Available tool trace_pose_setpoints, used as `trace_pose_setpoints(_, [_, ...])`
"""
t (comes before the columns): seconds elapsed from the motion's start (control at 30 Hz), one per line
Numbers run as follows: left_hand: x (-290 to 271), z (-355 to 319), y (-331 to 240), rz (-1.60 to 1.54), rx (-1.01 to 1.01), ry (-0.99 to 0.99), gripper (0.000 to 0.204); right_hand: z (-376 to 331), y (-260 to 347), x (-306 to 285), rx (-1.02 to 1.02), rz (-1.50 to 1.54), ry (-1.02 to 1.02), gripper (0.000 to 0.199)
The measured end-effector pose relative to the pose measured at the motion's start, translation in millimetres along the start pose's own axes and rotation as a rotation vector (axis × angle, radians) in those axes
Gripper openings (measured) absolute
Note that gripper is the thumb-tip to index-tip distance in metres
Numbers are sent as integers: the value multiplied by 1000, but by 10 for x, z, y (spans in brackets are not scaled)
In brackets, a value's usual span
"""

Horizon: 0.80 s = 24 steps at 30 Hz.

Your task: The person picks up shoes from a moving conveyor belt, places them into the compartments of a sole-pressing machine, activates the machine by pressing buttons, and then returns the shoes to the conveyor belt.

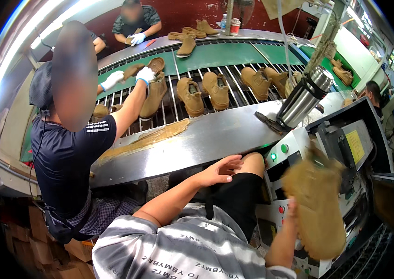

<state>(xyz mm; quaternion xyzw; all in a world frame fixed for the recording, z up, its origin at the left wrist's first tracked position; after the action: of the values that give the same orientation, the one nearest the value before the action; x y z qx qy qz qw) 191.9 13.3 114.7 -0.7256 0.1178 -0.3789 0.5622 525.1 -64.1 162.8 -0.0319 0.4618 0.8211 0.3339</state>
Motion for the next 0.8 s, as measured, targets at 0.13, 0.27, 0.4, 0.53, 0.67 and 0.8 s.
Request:
trace_pose_setpoints(0.13, [-281, -467, -527, -255, 259, -117, 95, 126, 1638, 1771, -329, 255, 644, 53])
trace_pose_setpoints(0.27, [-1054, -1324, -306, -628, 206, -462, 72, 141, 2500, 2405, -466, 296, 832, 40])
trace_pose_setpoints(0.4, [-1483, -2440, 105, -668, 429, -821, 61, 156, 2347, 2624, -298, 472, 929, 33])
trace_pose_setpoints(0.53, [-1652, -3378, 353, 4, 304, -1522, 51, 104, 990, 2808, -27, 214, 924, 35])
trace_pose_setpoints(0.67, [-1627, -3208, 187, 706, -9, -1634, 60, 232, -39, 2802, -183, -244, 880, 43])
trace_pose_setpoints(0.8, [-1686, -3029, 299, 702, 162, -1670, 59, 100, -1083, 2830, -132, -521, 803, 53])
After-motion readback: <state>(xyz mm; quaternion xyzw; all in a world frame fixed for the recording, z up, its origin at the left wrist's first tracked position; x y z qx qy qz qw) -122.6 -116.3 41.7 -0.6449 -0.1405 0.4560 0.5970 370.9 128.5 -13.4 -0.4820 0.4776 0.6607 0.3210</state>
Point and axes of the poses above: each hand's wrist, its own z-axis towards the middle knuckle, its own x-axis out of the palm, y = z × x, the point moved 9 cm from there along z, towards the middle knuckle, and after that the axes turned 14 degrees about -x, right-handed, at the moved point
